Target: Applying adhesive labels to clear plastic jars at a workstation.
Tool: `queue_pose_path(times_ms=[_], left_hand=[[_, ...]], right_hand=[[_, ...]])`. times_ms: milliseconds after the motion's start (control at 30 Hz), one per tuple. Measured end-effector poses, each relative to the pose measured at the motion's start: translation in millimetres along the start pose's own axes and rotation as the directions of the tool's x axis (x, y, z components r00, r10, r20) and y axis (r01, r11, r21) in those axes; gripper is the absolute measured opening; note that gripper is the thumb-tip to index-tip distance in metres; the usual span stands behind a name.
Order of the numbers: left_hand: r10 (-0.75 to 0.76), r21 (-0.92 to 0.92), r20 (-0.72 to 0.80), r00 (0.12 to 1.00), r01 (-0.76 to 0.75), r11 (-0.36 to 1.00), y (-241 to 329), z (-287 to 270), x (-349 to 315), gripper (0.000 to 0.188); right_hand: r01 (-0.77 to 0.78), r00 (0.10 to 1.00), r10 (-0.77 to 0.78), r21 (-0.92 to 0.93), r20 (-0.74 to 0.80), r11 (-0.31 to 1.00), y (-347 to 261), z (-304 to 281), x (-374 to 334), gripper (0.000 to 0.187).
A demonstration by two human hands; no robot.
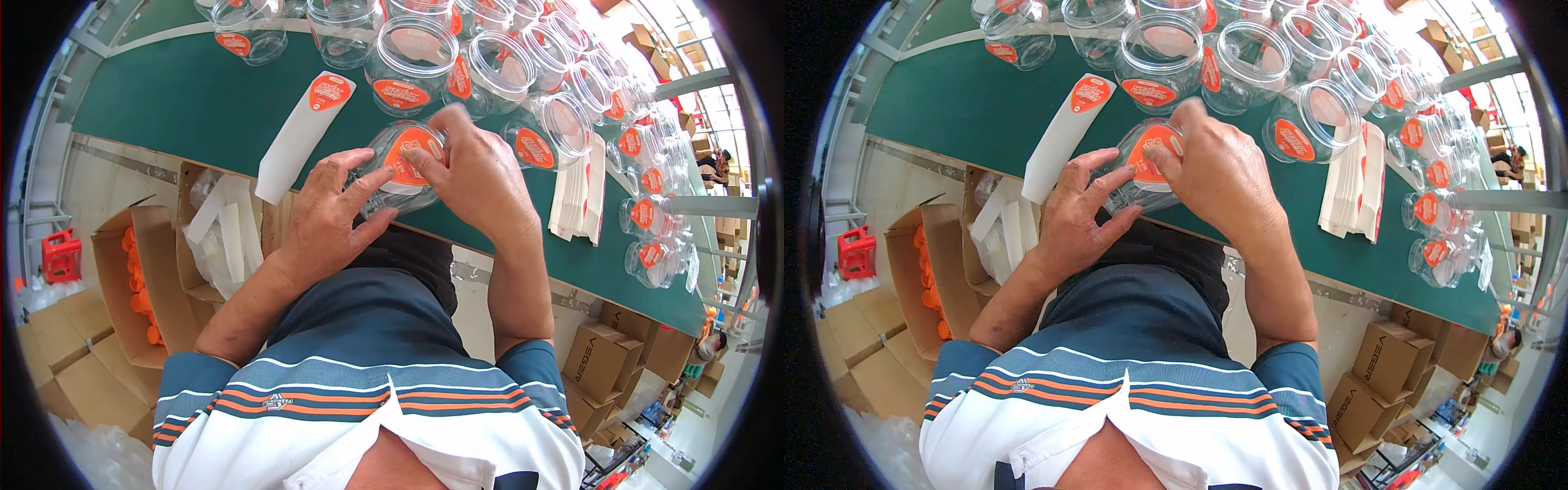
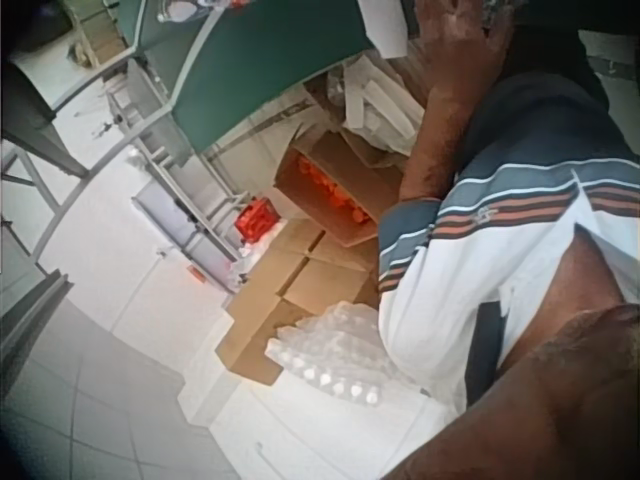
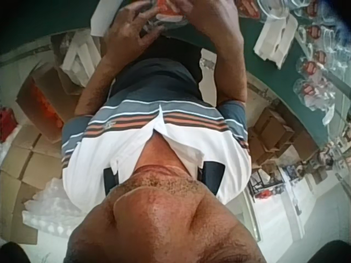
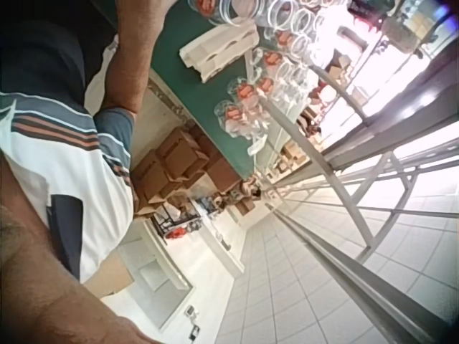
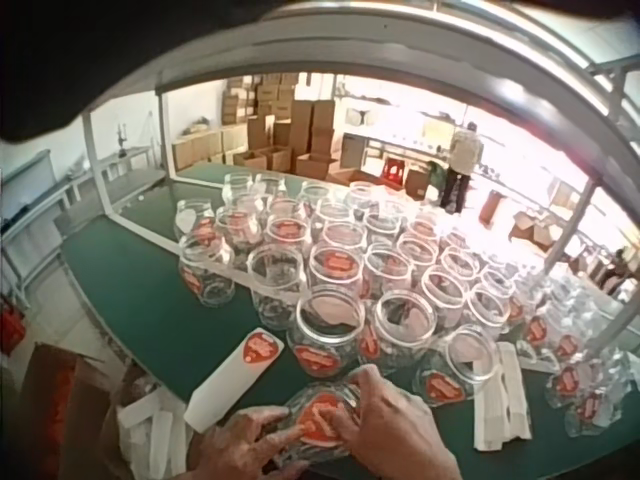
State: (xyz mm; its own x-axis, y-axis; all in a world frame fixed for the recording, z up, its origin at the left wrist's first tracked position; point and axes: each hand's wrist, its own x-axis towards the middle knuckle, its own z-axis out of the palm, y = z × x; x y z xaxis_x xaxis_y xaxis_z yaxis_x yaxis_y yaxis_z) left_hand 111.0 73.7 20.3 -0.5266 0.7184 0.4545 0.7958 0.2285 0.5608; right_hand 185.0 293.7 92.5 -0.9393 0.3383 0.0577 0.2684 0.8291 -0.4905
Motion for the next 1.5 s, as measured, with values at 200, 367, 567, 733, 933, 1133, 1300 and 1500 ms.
queue_pose_path(times_ms=[200, 367, 567, 733, 933, 1133, 1300, 1500], left_hand=[[0.087, 0.150, 0.022, 0.996, -0.089, 0.985, 6.8, -3.6, 9.2, 0.054], [0.222, 0.339, 0.228, 0.948, -0.291, 0.895, 31.4, 10.1, 29.6, 0.065], [0.339, -0.108, 0.292, 0.895, -0.321, 0.941, 36.8, 20.2, 47.5, 0.068], [0.359, 0.007, 0.092, 0.929, -0.361, 0.932, 36.4, -35.4, 87.5, 0.066], [0.330, 0.113, -0.012, 0.944, -0.327, 0.938, 0.0, -56.2, 119.8, 0.059], [0.035, 0.470, -0.013, 0.999, -0.025, 0.882, -80.2, -45.8, 94.3, 0.073], [-0.267, 0.561, 0.135, 0.954, 0.148, 0.815, -105.1, -20.0, 1.1, 0.086], [-0.020, 0.587, 0.017, 1.000, 0.006, 0.810, -107.0, -10.1, -82.8, 0.060]], right_hand=[[-0.125, 0.965, 0.158, 0.164, -0.211, 0.979, 18.2, -0.2, -11.0, 0.022], [-0.223, 0.965, 0.260, 0.441, -0.024, 0.870, 46.7, 17.0, -23.5, 0.013], [-0.099, 0.982, 0.183, 0.678, -0.053, 0.728, 58.0, 26.8, -35.2, 0.009], [0.094, 0.987, -0.015, 0.496, -0.161, 0.863, 32.5, -10.6, -55.6, 0.012], [0.314, 0.879, -0.351, -0.162, -0.324, 0.935, 24.0, -22.3, -53.9, 0.025], [0.225, 0.834, -0.284, -0.177, -0.473, 0.958, 25.8, -13.2, -55.6, 0.036], [0.338, 0.730, -0.258, 0.006, -0.633, 0.941, 21.3, -5.2, -66.0, 0.041], [0.420, 0.849, -0.265, 0.280, -0.457, 0.863, -3.1, 49.9, -96.6, 0.020]])
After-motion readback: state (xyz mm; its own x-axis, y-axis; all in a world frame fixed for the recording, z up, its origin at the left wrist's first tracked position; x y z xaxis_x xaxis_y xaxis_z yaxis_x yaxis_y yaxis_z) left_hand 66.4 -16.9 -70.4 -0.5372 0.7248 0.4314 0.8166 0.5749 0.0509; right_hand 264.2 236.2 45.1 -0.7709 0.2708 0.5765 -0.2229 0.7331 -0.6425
